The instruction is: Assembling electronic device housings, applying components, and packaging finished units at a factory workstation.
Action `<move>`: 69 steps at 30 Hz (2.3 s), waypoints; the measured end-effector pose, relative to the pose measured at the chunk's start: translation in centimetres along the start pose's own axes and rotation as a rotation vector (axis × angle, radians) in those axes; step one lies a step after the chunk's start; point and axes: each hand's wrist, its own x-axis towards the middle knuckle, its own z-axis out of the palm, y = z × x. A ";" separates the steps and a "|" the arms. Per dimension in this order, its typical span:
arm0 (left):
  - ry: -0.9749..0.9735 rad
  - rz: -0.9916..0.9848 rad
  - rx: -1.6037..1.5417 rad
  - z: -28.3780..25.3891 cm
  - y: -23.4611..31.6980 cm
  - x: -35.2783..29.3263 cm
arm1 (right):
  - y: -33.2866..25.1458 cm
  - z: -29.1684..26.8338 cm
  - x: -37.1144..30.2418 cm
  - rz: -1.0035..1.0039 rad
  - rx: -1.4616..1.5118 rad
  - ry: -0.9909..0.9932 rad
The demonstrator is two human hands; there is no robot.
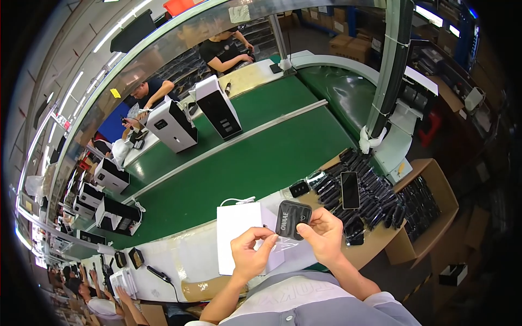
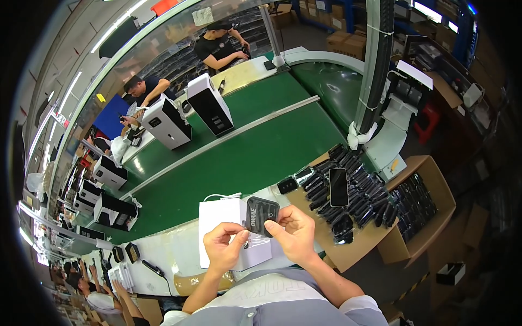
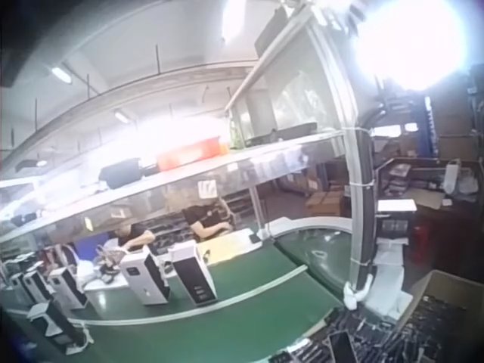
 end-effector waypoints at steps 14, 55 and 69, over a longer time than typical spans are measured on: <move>0.016 -0.137 -0.209 -2.5 0.4 1.0 | -0.3 -1.3 0.0 0.108 0.053 -0.058; -0.180 -0.383 -0.252 -1.8 -0.8 3.3 | -0.3 -2.3 2.1 0.406 -0.146 -0.139; -0.157 -0.432 -0.399 -1.7 -1.5 3.9 | 1.4 -3.6 1.4 0.448 -0.024 -0.296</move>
